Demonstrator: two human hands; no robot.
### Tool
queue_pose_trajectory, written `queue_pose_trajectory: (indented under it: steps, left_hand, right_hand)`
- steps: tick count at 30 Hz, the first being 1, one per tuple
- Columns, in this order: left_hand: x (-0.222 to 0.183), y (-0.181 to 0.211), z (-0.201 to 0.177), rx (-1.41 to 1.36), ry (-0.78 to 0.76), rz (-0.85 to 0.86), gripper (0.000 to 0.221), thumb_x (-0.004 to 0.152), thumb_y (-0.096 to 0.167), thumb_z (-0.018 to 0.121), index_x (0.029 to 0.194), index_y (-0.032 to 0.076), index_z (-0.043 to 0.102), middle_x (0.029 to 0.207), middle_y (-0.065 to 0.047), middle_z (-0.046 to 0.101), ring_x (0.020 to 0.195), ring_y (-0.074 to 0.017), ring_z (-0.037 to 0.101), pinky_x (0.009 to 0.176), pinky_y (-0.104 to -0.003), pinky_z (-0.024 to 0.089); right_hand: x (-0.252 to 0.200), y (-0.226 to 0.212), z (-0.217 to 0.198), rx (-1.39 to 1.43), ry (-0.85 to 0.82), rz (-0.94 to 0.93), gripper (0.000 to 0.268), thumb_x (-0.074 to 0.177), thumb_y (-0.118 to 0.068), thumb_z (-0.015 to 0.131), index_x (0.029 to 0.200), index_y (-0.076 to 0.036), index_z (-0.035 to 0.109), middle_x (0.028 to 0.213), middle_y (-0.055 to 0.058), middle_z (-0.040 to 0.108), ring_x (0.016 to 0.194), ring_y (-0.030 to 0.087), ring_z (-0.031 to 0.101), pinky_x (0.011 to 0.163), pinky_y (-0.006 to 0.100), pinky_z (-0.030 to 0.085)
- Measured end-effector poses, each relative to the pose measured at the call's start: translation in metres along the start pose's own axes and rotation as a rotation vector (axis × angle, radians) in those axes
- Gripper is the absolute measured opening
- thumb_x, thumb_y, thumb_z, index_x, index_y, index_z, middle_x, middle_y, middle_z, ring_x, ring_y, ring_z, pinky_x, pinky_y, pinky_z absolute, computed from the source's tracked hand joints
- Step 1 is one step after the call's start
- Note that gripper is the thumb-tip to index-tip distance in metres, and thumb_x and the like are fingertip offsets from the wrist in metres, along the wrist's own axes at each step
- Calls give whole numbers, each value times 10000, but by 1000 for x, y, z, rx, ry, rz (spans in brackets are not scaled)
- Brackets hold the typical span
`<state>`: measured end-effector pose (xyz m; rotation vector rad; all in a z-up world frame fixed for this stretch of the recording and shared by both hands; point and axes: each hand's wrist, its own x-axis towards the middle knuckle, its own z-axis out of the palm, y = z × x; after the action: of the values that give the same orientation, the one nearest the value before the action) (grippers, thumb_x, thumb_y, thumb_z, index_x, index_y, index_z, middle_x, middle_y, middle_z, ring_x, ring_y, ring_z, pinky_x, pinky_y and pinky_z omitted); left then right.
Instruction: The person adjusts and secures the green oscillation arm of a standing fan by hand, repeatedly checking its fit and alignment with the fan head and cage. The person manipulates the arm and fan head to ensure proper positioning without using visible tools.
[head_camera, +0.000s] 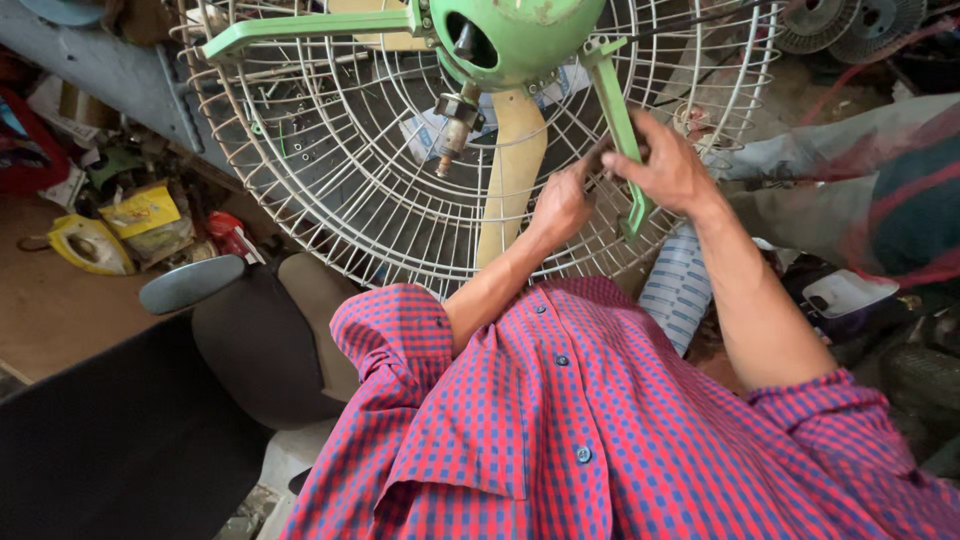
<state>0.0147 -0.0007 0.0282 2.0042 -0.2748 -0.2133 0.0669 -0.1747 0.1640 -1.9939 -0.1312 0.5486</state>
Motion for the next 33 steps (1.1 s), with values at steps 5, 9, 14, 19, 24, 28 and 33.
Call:
queue_pose_trajectory:
  steps: [5, 9, 14, 19, 24, 28, 33]
  left_hand:
    - [2, 24, -10, 60, 14, -77, 584, 835, -17, 538, 1381, 184, 585, 1251, -176, 718, 1087, -429, 694, 907, -509, 556]
    - [9, 39, -20, 164, -60, -105, 589, 875, 6, 486, 1433, 183, 548, 1214, -170, 714, 1014, -435, 695, 838, -527, 559]
    - [16, 39, -25, 263, -107, 2, 582, 882, 30, 501, 1450, 156, 511, 1172, -178, 725, 955, -432, 713, 780, -539, 575]
    - [26, 33, -24, 281, -143, 68, 596, 881, 57, 532, 1472, 103, 468, 1123, -207, 726, 875, -435, 715, 729, -539, 578]
    - [33, 28, -23, 290, -189, 64, 649, 849, 56, 565, 1488, 85, 456, 1066, -215, 732, 863, -435, 713, 720, -536, 576]
    - [31, 30, -27, 275, -146, 129, 627, 859, 44, 577, 1473, 80, 457, 1165, -201, 723, 890, -416, 722, 751, -521, 581]
    - [9, 43, -54, 278, 20, 328, 667, 857, 135, 605, 1492, 71, 413, 1271, -205, 662, 1046, -392, 704, 893, -458, 591]
  right_hand:
    - [-24, 18, -11, -446, -87, 229, 459, 906, -362, 758, 1198, -11, 713, 834, 236, 667, 754, 369, 627, 727, 477, 495]
    - [-34, 54, -23, -261, -92, 4, 360, 1116, -318, 572, 1070, 18, 695, 916, 214, 680, 864, 345, 656, 823, 420, 505]
    - [-24, 84, -25, -408, -138, -130, 265, 866, -121, 648, 1112, -41, 710, 1025, 202, 712, 938, 383, 685, 828, 456, 537]
    - [-19, 71, -19, -631, -262, -348, 326, 663, -109, 730, 986, -65, 720, 932, 181, 708, 909, 413, 670, 766, 499, 537]
    - [-13, 51, -7, -756, -247, -311, 194, 742, -117, 742, 931, -154, 764, 866, 122, 720, 792, 383, 683, 656, 485, 534]
    - [-11, 49, -4, -777, -282, -443, 142, 769, -132, 733, 885, -201, 779, 829, 85, 723, 771, 339, 689, 652, 461, 539]
    - [-13, 61, -3, -646, -241, -565, 144, 783, -87, 719, 912, -146, 742, 871, 80, 698, 832, 328, 679, 700, 453, 542]
